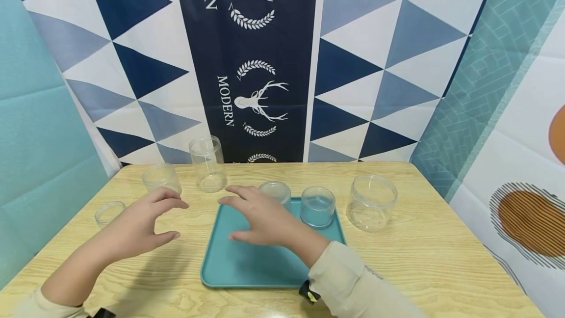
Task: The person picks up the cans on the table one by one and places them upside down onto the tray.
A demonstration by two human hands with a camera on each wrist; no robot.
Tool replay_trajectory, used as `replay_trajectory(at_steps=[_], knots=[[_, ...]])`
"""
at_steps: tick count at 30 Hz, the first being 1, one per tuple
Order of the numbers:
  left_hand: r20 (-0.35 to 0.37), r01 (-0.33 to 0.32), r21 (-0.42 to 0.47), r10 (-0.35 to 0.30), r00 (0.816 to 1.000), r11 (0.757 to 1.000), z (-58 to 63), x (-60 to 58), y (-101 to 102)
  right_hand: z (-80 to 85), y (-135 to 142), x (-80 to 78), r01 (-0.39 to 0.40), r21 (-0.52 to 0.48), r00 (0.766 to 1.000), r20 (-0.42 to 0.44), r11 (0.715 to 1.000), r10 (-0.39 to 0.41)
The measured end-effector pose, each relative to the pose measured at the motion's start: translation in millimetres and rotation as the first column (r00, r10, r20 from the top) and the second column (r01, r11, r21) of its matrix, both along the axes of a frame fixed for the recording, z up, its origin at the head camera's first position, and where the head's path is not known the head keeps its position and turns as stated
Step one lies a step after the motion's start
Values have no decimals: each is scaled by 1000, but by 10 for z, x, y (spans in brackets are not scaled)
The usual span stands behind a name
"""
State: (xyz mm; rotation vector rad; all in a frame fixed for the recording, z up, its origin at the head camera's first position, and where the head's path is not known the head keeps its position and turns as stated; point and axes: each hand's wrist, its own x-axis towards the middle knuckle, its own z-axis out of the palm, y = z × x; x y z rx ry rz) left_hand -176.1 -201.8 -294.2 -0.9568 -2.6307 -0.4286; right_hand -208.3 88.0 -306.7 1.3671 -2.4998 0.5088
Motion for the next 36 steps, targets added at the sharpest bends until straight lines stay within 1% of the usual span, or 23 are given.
replay_trajectory(at_steps=[5,8,12,15,21,26,31,36], knots=[[-57,-30,-6,29,998,1000,58,21,-84,-4,-40,3,-4,-1,999,49,1000,4],[-68,-61,-21,59,996,998,87,32,-143,-4,-61,-5,1,18,997,74,1000,-2],[-70,-117,-51,113,991,992,127,54,-230,-12,-81,-21,15,60,994,103,998,-21],[-68,-150,-71,145,987,986,156,59,-297,-33,-95,-36,19,90,994,109,996,-29],[-42,-194,-108,190,981,975,188,42,-435,-87,-142,-57,10,107,993,119,994,-23],[-9,-230,-117,230,973,966,173,-11,-557,-102,-191,-46,6,91,987,157,996,-20],[-2,-258,-107,259,966,960,119,-70,-723,-109,-232,-43,-2,77,982,187,997,-12],[28,-281,-103,285,958,954,75,-123,-868,-121,-260,-48,3,76,978,210,997,-19]])
